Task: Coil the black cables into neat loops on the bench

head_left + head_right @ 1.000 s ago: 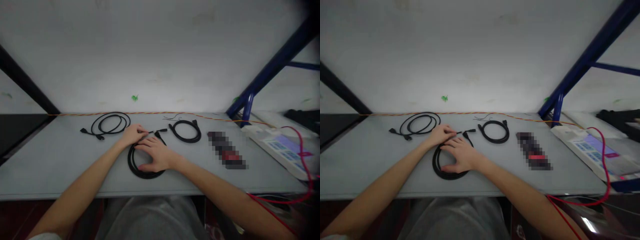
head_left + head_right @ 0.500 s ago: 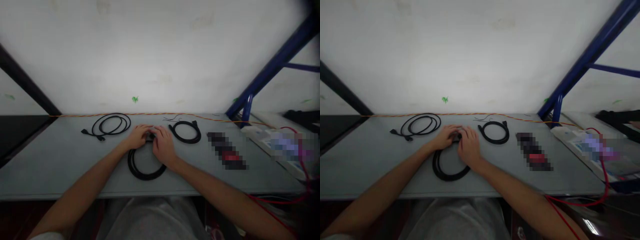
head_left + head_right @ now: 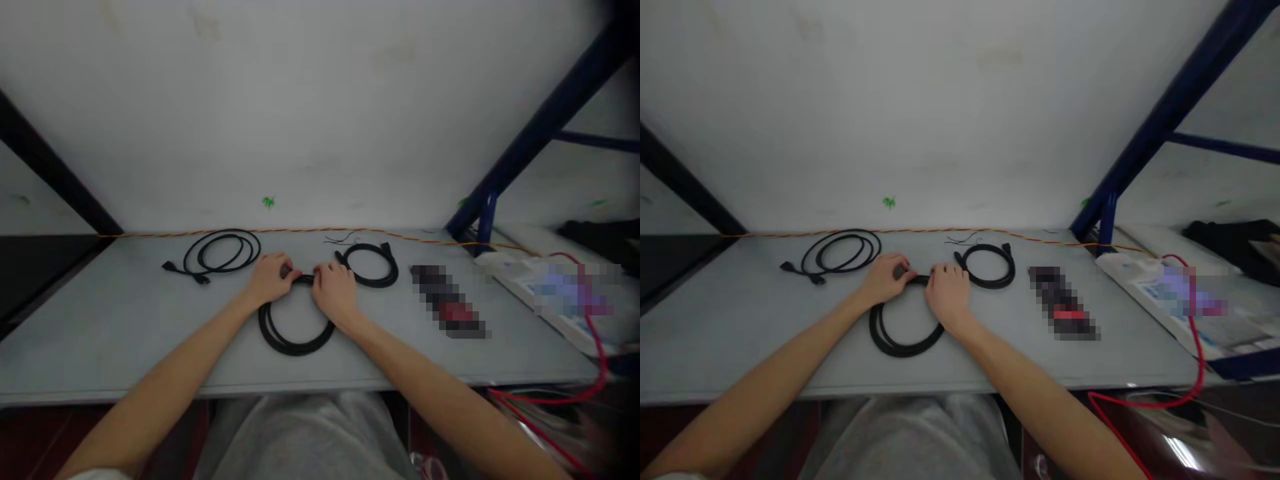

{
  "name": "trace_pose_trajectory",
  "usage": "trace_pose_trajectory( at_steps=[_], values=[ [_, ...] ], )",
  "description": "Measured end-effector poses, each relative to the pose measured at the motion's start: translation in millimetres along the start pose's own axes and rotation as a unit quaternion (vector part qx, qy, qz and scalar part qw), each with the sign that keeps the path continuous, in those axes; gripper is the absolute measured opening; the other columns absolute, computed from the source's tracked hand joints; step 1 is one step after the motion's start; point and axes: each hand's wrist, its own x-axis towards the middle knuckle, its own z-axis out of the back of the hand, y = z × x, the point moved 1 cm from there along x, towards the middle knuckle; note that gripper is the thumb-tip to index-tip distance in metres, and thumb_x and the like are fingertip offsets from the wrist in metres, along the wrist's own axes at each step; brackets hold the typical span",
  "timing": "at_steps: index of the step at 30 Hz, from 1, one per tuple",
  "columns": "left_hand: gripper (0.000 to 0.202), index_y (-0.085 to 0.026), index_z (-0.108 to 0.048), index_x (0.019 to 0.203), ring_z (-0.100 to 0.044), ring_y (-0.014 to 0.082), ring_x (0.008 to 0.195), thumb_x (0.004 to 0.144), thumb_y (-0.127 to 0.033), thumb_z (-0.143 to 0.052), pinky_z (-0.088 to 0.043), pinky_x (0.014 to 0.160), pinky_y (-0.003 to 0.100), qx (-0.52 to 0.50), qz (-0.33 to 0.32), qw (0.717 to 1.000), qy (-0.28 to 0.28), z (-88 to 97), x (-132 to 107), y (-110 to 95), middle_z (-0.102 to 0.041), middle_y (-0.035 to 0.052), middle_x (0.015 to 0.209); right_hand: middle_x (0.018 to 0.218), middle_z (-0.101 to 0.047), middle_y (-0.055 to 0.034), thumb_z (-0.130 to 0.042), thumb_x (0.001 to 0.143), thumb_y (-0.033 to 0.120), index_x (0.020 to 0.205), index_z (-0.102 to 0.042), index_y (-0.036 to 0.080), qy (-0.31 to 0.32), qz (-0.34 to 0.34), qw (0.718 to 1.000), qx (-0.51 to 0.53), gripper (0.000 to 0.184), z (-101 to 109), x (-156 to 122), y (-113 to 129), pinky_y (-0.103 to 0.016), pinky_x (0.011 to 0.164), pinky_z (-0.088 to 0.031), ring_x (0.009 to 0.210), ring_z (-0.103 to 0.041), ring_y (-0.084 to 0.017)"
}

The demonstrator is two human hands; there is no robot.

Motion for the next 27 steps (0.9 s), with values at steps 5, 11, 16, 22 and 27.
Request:
trace_pose_trajectory(
  at_steps=[5,11,16,22,27],
  values=[
    [0.022,-0.019,-0.065,0.082,-0.064,0.0265,0.093,0.092,-0.038,-0.065,-0.049,0.087,0.042,0.071,0.056,0.996,-0.017,11.0,-6.7,8.3,-0.069,0.0095,0.093,0.105,-0.069,-0.0129,-0.047,0.103,0.027,0.11,-0.074,0.024,0.033,-0.028,0.999,0.01,0.028,6.6,2.9,-13.8,-0.037,0.076,-0.046,0.096,-0.065,-0.028],
    [0.016,-0.017,-0.068,0.086,-0.064,0.027,0.095,0.091,-0.032,-0.062,-0.052,0.092,0.044,0.045,0.036,0.998,0.004,21.8,-6.3,23.9,-0.069,0.0107,0.095,0.107,-0.069,-0.0125,-0.047,0.104,0.026,0.112,-0.076,0.024,0.022,0.025,0.999,0.002,0.029,7.6,4.6,-20.7,-0.037,0.078,-0.046,0.097,-0.064,-0.028],
    [0.045,-0.022,-0.071,0.122,-0.063,0.0204,0.117,0.091,-0.005,-0.043,-0.049,0.107,0.037,-0.068,-0.125,0.988,0.063,13.5,-8.7,18.2,-0.069,0.0083,0.123,0.113,-0.069,-0.0142,-0.035,0.109,0.032,0.126,-0.069,0.022,0.046,0.055,0.997,0.007,0.04,12.0,3.3,-19.3,-0.039,0.085,-0.045,0.099,-0.062,-0.028],
    [0.034,-0.019,-0.081,0.1,-0.067,0.0233,0.096,0.089,-0.008,-0.051,-0.054,0.093,0.037,0.028,-0.092,0.995,0.037,7.3,-12.6,7.1,-0.072,0.0095,0.096,0.116,-0.065,-0.0167,-0.042,0.107,0.041,0.124,-0.072,0.025,0.046,0.119,0.991,-0.04,0.037,14.3,-9.2,-8.4,-0.042,0.086,-0.044,0.105,-0.057,-0.032],
    [0.023,-0.019,-0.081,0.102,-0.066,0.0236,0.088,0.089,-0.024,-0.062,-0.053,0.083,0.035,0.052,-0.115,0.989,0.073,20.6,-15.2,-0.1,-0.069,0.0083,0.09,0.105,-0.066,-0.0143,-0.043,0.107,0.044,0.111,-0.077,0.025,0.036,0.089,0.995,-0.022,0.039,11.9,-7.4,-7.9,-0.038,0.079,-0.044,0.096,-0.06,-0.029]
  ],
)
